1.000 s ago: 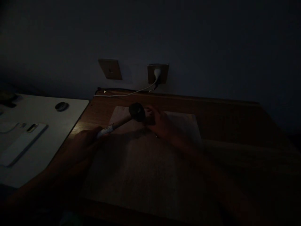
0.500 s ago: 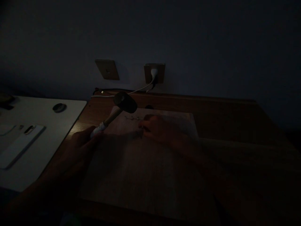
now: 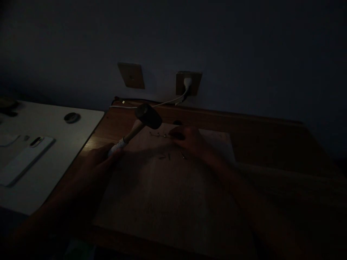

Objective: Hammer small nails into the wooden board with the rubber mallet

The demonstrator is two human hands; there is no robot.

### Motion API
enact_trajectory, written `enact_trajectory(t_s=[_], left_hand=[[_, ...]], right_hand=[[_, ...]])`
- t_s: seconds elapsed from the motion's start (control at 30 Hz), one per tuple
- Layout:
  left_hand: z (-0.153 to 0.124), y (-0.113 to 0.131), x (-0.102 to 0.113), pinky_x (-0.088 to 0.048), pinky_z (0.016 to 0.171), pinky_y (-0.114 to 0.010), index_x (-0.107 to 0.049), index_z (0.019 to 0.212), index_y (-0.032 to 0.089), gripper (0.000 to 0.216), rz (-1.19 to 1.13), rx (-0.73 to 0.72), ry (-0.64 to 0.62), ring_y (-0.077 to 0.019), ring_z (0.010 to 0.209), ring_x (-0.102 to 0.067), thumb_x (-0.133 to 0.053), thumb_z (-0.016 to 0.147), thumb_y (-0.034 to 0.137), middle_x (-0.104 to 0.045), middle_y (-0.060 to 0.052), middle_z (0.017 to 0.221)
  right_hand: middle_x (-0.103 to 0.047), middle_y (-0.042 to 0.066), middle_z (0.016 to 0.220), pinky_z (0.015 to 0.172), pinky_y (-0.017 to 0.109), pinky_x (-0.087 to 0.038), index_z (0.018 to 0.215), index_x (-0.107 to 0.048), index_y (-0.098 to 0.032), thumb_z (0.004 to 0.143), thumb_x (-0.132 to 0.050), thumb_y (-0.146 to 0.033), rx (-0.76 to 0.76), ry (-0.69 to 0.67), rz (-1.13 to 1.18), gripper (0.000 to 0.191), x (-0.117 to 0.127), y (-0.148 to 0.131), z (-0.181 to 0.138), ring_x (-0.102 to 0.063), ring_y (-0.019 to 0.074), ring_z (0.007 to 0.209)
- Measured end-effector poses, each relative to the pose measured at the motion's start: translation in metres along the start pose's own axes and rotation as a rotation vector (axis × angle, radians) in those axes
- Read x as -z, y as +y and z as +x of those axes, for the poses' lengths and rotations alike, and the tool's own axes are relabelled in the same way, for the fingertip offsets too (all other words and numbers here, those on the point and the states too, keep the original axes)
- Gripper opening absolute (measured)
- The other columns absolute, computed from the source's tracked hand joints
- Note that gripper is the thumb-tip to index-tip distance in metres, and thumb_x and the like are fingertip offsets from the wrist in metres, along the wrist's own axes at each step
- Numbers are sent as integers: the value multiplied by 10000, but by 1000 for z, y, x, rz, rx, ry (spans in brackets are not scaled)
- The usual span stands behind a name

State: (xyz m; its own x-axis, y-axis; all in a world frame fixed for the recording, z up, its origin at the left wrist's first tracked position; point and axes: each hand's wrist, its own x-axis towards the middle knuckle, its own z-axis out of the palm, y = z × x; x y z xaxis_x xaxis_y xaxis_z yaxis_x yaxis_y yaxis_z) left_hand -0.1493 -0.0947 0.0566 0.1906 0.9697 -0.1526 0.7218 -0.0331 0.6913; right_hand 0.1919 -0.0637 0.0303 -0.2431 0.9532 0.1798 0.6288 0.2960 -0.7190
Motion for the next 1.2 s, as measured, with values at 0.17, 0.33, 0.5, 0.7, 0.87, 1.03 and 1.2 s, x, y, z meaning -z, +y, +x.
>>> enact_trajectory(t_s=[0.17,0.33,0.5,0.7,0.87,1.03,1.2], left_hand=[[-2,0,-1,-387,538,-260,-695,887,196,490,10,20,-27,-205,654,-617,-529,932,655,-689,-37,732],[-2,4,0,-369,545,-267,-678,898,203,479,45,-39,-49,-197,631,-600,-517,935,652,-668,-25,714],[5,9,1,-331,551,-282,-641,866,202,511,141,-124,-86,-199,602,-594,-448,954,667,-648,-28,690],[14,19,-5,-288,568,-300,-650,932,210,471,347,-157,-175,-229,615,-627,-429,965,624,-677,-51,710],[13,21,-10,-326,587,-300,-671,991,216,437,368,-142,-210,-250,691,-673,-437,967,584,-726,-70,792],[9,18,-13,-329,564,-292,-655,926,205,517,279,-146,-134,-222,621,-624,-428,958,669,-673,-36,710],[11,13,-14,-340,550,-282,-651,907,198,516,210,-154,-123,-197,591,-590,-441,965,666,-648,-17,687]], right_hand=[[-816,59,1004,886,432,-607,928,-792,-251,848,-694,-177,33,43,-30,146,-3,5,-4,-773,279,944],[-788,61,953,810,399,-587,998,-740,-239,846,-713,-205,-1,38,-44,159,-9,10,-4,-748,258,879],[-770,52,909,726,353,-577,1170,-696,-239,886,-736,-262,-122,33,-49,288,-12,4,-2,-729,229,814],[-779,73,1034,801,420,-598,1171,-698,-253,850,-758,-259,-5,121,-67,327,10,3,-16,-740,269,902],[-758,92,987,786,386,-589,983,-728,-207,914,-714,-234,115,21,-258,75,30,-7,-47,-731,253,878],[-758,100,1198,838,384,-612,1172,-745,-219,916,-635,-52,312,-217,-485,325,21,-21,-67,-736,243,1000],[-791,113,1057,800,405,-624,1075,-778,-206,953,-512,6,486,-283,-616,362,17,-24,-72,-733,269,993]])
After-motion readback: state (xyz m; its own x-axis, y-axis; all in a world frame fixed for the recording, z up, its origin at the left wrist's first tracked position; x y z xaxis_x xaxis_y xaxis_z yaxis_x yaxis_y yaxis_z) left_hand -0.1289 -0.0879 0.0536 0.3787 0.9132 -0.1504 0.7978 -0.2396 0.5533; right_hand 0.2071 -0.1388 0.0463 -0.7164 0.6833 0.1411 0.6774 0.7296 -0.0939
